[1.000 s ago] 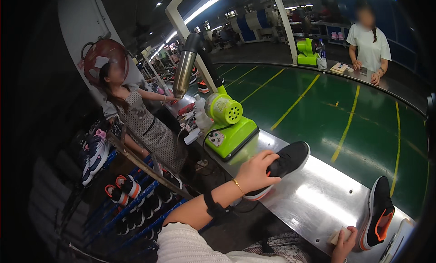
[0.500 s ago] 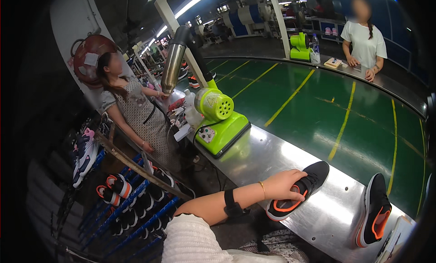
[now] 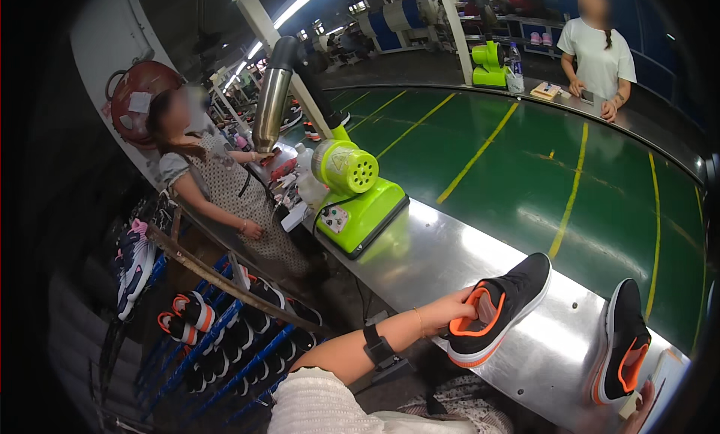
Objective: Inspecting finished shoes on a conveyor belt and using a sponge to clean the surface.
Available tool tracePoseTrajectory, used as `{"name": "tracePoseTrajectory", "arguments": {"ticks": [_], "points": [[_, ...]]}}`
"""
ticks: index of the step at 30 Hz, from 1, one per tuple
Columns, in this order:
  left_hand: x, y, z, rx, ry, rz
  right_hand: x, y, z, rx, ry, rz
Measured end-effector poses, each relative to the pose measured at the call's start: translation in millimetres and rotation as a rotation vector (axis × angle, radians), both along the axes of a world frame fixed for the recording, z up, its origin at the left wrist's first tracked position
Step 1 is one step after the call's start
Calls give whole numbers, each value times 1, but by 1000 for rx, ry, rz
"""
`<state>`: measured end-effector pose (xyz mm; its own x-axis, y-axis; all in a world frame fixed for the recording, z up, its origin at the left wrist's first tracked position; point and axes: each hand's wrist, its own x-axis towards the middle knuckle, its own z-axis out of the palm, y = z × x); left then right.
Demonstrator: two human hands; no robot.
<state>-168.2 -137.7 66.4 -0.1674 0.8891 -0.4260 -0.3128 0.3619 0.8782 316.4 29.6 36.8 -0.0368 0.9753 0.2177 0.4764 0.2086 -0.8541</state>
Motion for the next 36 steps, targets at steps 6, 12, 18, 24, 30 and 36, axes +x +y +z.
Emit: {"name": "tracePoseTrajectory", "arguments": {"ticks": [6,12,18,24,30,36], "points": [[12,2,-4,58,-495,163,-56,-27,-7,-183,197,314],[41,33,16,340,1017,28,-91,-26,-9,-11,107,129],[114,55,3,307,1821,-175,-132,-57,13,519,-647,320],[103,56,21,313,1607,-208,-140,-69,27,389,-603,458],[43,54,5,236,925,15,-122,-50,36,194,-203,386],[35,60,-12,61,324,-60,-123,-30,13,-216,154,271]]}}
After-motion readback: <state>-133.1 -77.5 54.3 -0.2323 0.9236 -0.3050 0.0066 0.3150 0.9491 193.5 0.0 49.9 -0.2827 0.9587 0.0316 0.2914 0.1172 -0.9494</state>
